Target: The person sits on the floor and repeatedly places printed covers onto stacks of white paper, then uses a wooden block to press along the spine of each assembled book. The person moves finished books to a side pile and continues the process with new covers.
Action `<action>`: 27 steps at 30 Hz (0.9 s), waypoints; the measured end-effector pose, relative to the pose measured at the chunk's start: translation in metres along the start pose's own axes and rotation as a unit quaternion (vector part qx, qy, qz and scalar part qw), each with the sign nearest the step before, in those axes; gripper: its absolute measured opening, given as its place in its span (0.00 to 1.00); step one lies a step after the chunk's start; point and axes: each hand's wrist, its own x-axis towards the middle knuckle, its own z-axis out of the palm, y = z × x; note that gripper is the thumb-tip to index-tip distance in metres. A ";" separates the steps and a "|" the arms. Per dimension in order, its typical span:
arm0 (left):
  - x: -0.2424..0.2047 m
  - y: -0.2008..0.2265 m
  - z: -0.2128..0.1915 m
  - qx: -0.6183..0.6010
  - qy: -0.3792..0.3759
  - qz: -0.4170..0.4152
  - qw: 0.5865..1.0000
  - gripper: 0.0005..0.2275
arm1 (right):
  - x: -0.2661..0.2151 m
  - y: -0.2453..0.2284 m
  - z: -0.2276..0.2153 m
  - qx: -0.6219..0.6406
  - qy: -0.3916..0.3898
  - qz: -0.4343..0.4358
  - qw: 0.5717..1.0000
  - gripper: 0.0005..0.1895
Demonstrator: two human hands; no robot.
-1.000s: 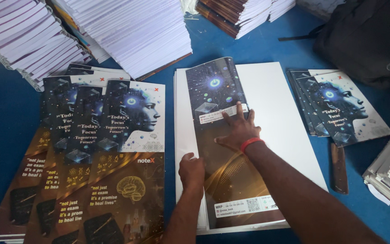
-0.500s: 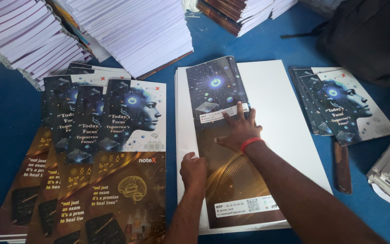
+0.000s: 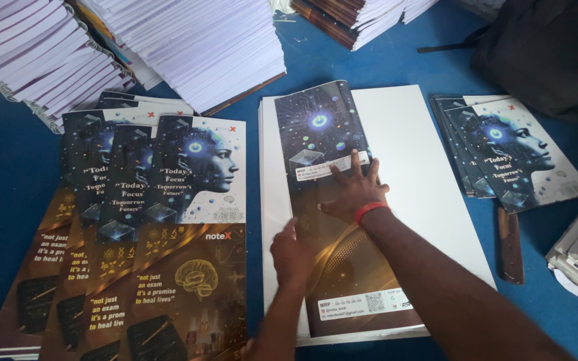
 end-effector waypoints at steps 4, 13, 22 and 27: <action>-0.016 0.001 0.006 0.204 -0.008 0.109 0.973 0.13 | 0.002 0.000 0.002 -0.004 -0.002 0.001 1.000 0.55; 0.034 -0.052 0.057 0.247 0.067 0.461 0.850 0.12 | 0.003 0.002 0.004 -0.011 -0.001 -0.002 1.000 0.55; 0.047 -0.026 0.052 0.269 -0.057 0.344 0.898 0.18 | 0.000 0.005 -0.001 0.002 -0.002 0.004 1.000 0.56; 0.043 -0.009 0.048 0.306 -0.094 0.299 0.899 0.14 | 0.004 0.009 0.004 0.002 0.013 -0.010 1.000 0.55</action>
